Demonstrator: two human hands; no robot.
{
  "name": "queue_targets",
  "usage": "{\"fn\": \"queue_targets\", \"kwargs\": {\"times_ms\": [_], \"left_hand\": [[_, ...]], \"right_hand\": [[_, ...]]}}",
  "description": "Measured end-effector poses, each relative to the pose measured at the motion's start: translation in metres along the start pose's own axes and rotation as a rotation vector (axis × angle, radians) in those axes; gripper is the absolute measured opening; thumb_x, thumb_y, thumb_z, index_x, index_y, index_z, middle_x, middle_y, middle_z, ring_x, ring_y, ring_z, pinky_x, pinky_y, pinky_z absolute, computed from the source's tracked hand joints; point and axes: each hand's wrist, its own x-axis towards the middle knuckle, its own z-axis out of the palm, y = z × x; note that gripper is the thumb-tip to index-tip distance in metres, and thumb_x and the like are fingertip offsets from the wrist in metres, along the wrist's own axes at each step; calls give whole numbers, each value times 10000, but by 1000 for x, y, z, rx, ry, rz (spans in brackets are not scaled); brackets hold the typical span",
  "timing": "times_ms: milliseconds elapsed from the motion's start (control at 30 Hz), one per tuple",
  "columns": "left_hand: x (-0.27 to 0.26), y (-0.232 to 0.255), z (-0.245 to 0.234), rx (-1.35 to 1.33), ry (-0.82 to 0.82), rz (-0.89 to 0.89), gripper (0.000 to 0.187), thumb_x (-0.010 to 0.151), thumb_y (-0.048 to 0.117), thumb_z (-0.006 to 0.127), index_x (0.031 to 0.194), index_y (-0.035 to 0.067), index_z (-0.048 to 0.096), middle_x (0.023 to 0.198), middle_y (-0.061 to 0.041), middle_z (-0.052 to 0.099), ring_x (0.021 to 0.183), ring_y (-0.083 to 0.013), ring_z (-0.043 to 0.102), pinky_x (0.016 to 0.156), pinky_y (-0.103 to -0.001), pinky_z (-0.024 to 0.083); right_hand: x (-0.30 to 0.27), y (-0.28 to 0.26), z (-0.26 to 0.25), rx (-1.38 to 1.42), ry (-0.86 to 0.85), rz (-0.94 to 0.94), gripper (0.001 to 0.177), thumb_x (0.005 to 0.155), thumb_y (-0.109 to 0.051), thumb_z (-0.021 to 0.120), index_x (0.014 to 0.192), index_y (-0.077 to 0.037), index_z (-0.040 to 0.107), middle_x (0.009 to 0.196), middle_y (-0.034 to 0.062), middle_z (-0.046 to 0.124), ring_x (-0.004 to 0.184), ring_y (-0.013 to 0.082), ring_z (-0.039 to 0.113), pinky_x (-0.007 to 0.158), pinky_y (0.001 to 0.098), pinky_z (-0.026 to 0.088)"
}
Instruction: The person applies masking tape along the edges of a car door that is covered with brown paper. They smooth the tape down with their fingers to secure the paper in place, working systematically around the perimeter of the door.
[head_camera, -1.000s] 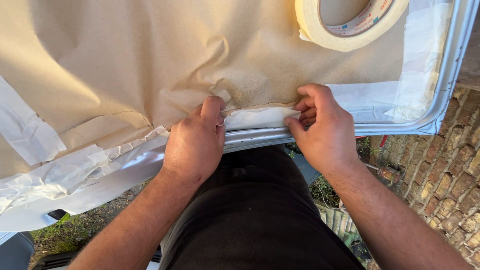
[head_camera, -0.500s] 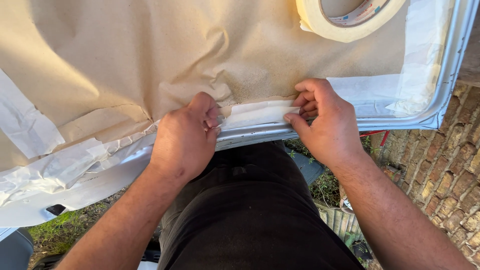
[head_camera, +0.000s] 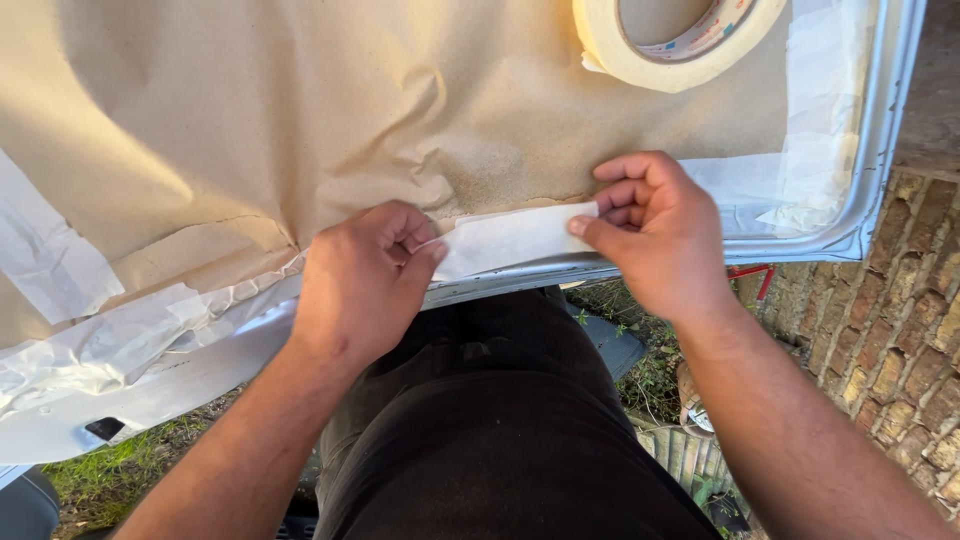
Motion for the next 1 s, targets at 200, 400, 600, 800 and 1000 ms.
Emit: {"fn": "queue_targets", "kwargs": {"times_ms": [200,400,600,800,1000], "left_hand": [[5,1,18,20,108,11,105,883,323,828,939,288,747,826,44,721,818,-234,791,742,-418,635],[2,-12,28,194,121,79,152,915,369,814,987,262,733,908,14,700,840,-335,786,760,-502,647],[-2,-22,44,355,257,252,171,936,374,815,1015,268,708,939,22,663,825,-310,788,716,-471,662],[-6,-23,41,366,288,325,202,920,348,814,1060,250,707,975,5,672,774,-345,780,673,-482,658],[2,-20,39,577,275,375,234,887,339,817,1021,247,648,944,26,641,751,-290,780,655,-417,660]], "right_hand": [[-2,-1,-1,0,62,40,424,897,54,867,1256,-18,655,913,88,726,761,66,704,680,198,626],[-9,-2,10,-129,78,-66,417,888,42,897,1235,-7,672,927,104,748,780,98,723,718,219,627],[-13,15,15,-329,68,-257,410,860,-28,973,1197,-12,741,940,125,802,798,193,804,708,286,656],[-11,28,17,-613,97,-490,350,880,-150,990,1155,-105,777,917,44,800,791,217,808,662,319,656],[-12,13,20,-711,88,-525,370,863,-129,976,1163,-113,760,918,45,788,790,240,808,672,373,666]]}}
